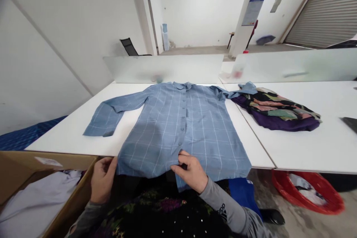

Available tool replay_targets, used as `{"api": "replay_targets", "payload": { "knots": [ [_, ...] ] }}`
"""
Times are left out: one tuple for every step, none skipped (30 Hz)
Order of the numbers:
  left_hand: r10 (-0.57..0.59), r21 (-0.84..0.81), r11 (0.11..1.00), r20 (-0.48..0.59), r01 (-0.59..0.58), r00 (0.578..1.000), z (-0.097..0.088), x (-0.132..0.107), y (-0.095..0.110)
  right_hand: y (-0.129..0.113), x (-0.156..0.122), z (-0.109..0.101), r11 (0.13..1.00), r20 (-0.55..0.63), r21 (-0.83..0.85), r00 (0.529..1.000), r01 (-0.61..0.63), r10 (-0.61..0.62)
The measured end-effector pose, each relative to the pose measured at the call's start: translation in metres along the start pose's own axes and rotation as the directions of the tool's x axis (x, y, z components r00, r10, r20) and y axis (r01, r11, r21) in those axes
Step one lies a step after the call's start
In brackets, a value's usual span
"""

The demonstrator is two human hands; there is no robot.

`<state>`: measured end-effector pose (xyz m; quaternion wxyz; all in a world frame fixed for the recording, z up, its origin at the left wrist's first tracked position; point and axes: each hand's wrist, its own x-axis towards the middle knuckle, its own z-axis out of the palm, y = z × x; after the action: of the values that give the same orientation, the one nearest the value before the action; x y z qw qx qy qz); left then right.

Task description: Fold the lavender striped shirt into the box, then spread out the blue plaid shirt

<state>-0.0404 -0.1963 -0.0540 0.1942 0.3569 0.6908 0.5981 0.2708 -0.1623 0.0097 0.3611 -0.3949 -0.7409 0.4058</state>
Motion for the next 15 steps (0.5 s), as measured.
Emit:
{"api": "replay_targets", "payload": {
  "knots": [
    [-0.077,-0.113,0.99,0.073,0.085,0.994,0.001,-0.002,-0.004,0.002,0.0,0.003,0.997,0.032,0.074,0.999,0.005,-0.008],
    [-0.139,-0.219,0.961,0.145,0.169,0.98,0.002,-0.003,-0.006,0.004,0.0,0.005,0.989,0.073,0.15,0.997,-0.009,-0.003],
    [-0.186,-0.304,0.92,0.214,0.246,0.959,0.004,-0.004,-0.006,0.007,-0.001,0.008,0.975,0.112,0.219,0.994,-0.038,0.014],
    [-0.221,-0.362,0.877,0.28,0.316,0.934,0.005,-0.005,-0.005,0.012,-0.002,0.01,0.958,0.136,0.278,0.99,-0.075,0.038],
    [-0.248,-0.391,0.838,0.348,0.381,0.904,0.005,-0.006,-0.003,0.016,-0.003,0.012,0.937,0.147,0.33,0.987,-0.11,0.064],
    [-0.274,-0.394,0.806,0.414,0.442,0.868,0.005,-0.007,-0.001,0.021,-0.004,0.014,0.916,0.148,0.378,0.985,-0.137,0.086],
    [-0.297,-0.378,0.781,0.475,0.497,0.828,0.003,-0.007,0.002,0.026,-0.006,0.016,0.896,0.144,0.418,0.985,-0.152,0.099],
    [-0.314,-0.354,0.762,0.529,0.542,0.788,0.001,-0.008,0.004,0.03,-0.007,0.018,0.881,0.141,0.446,0.984,-0.157,0.104],
    [-0.325,-0.329,0.75,0.574,0.574,0.752,-0.002,-0.009,0.006,0.033,-0.008,0.02,0.873,0.143,0.462,0.985,-0.155,0.099],
    [-0.33,-0.315,0.742,0.597,0.592,0.731,-0.004,-0.01,0.008,0.035,-0.008,0.022,0.873,0.147,0.465,0.985,-0.147,0.088],
    [-0.33,-0.316,0.736,0.605,0.599,0.725,-0.006,-0.01,0.009,0.034,-0.008,0.023,0.883,0.155,0.45,0.985,-0.135,0.072],
    [-0.325,-0.333,0.726,0.605,0.602,0.727,-0.007,-0.011,0.011,0.033,-0.007,0.023,0.902,0.156,0.416,0.986,-0.117,0.056],
    [-0.318,-0.361,0.709,0.603,0.606,0.731,-0.008,-0.012,0.013,0.029,-0.006,0.023,0.927,0.147,0.365,0.989,-0.087,0.035],
    [-0.314,-0.395,0.684,0.599,0.613,0.736,-0.008,-0.012,0.015,0.024,-0.005,0.021,0.953,0.129,0.301,0.992,-0.044,0.005],
    [-0.316,-0.427,0.658,0.591,0.62,0.742,-0.008,-0.013,0.017,0.019,-0.004,0.019,0.974,0.104,0.227,0.994,0.012,-0.037]
  ]
}}
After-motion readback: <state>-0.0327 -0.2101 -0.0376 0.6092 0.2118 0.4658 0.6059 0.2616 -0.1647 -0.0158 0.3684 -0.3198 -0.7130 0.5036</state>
